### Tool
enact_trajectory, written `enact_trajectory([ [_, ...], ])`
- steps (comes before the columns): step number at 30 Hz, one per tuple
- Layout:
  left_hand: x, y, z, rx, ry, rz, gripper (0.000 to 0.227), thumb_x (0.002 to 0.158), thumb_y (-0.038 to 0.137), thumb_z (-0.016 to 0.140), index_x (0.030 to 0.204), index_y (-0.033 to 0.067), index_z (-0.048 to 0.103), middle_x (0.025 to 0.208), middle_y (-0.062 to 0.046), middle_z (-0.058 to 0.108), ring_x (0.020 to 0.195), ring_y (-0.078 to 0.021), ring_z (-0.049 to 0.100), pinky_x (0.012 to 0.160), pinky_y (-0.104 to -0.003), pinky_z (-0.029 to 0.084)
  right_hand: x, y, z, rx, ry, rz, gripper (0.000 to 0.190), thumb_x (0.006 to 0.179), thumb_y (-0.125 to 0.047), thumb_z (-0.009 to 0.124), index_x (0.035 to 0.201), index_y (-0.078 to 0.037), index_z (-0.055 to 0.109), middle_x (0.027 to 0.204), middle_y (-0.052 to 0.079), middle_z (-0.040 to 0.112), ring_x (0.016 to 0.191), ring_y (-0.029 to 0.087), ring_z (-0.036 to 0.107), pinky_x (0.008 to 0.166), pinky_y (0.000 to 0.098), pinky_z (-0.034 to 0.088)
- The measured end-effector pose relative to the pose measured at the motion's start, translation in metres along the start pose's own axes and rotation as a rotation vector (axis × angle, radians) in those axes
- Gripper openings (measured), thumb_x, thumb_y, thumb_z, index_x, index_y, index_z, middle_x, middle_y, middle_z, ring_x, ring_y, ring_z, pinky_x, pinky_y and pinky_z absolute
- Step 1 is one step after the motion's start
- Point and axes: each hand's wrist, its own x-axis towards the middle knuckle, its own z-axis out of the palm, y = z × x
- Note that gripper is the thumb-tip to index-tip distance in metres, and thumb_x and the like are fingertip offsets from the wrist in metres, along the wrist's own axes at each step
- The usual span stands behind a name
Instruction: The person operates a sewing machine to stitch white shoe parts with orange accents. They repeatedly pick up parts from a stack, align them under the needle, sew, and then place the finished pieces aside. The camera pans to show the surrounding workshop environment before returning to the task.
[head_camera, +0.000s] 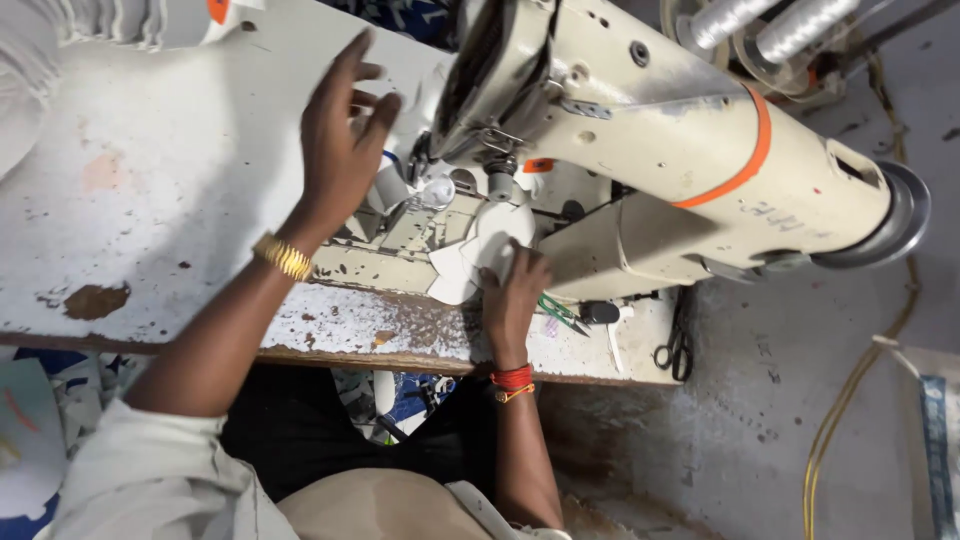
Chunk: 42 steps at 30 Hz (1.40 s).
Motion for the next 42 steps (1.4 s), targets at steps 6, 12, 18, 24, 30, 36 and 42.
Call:
enact_trajectory([
  [6,-0.053,-0.104,-0.115,0.105,0.642,0.152,0.059,0.118,0.024,0.067,0.162,0.0151,0.028,0.160,-0.009,0.034,0.141,-0.0238,0.046,0.113,-0.038,0.053,-0.045,0.062,0.042,0.310,0.168,-0.067,0.053,0.094,-0.001,0.064,0.144,0.004,0.048,0.143,0.026,0.052,0.134,0.040,0.048,0.114,0.0475,0.037],
  [12,-0.016,-0.205,-0.284,-0.379,0.964,-0.008,0.051,0.110,0.023,0.081,0.146,0.0060,0.050,0.128,-0.004,0.055,0.108,-0.0192,0.048,0.093,-0.038,0.042,-0.074,0.011,-0.026,0.987,-0.089,0.364,0.045,0.101,-0.014,0.060,0.142,0.002,0.054,0.120,0.014,0.070,0.105,0.019,0.066,0.089,0.0319,0.054],
  [18,0.029,-0.191,-0.279,-0.886,0.485,0.016,0.048,0.102,0.018,0.072,0.142,0.0065,0.049,0.139,-0.009,0.060,0.129,-0.0224,0.061,0.110,-0.039,0.053,-0.096,-0.006,-0.021,0.979,-0.141,0.539,0.033,0.098,-0.013,0.064,0.127,0.002,0.065,0.100,0.011,0.075,0.086,0.015,0.067,0.077,0.0309,0.054],
  [24,-0.019,-0.169,-0.216,-0.357,0.748,0.098,0.069,0.108,0.016,0.071,0.154,0.0012,0.021,0.156,-0.021,0.044,0.145,-0.0309,0.047,0.124,-0.042,0.038,-0.098,-0.056,-0.016,0.811,-0.193,0.734,0.052,0.096,-0.014,0.063,0.146,-0.013,0.049,0.107,0.020,0.069,0.096,0.026,0.068,0.083,0.0392,0.059],
  [30,-0.120,-0.023,-0.146,0.518,-0.153,-0.750,0.032,0.114,0.025,0.046,0.130,0.0010,0.060,0.097,-0.021,0.071,0.082,-0.0333,0.068,0.075,-0.047,0.058,-0.068,-0.123,-0.038,0.895,-0.599,-0.277,0.018,0.097,-0.007,0.061,0.108,0.001,0.072,0.137,0.020,0.063,0.108,0.029,0.072,0.087,0.0398,0.061],
  [36,-0.194,0.019,-0.155,0.674,-0.794,-0.311,0.023,0.093,0.017,0.066,0.115,0.0179,0.073,0.095,-0.005,0.079,0.084,-0.0151,0.073,0.090,-0.036,0.056,-0.041,-0.180,-0.054,0.612,-0.733,-0.682,0.013,0.087,0.000,0.064,0.099,0.000,0.070,0.142,0.017,0.055,0.100,0.026,0.071,0.085,0.0369,0.058],
  [42,-0.224,0.032,-0.131,0.486,0.292,-0.097,0.064,0.078,0.024,0.077,0.132,-0.0007,0.052,0.131,-0.022,0.057,0.127,-0.0300,0.052,0.109,-0.045,0.041,-0.054,-0.144,-0.009,0.886,-0.693,-0.354,0.010,0.095,-0.001,0.068,0.102,0.005,0.072,0.105,0.013,0.065,0.086,0.023,0.062,0.073,0.0366,0.050],
])
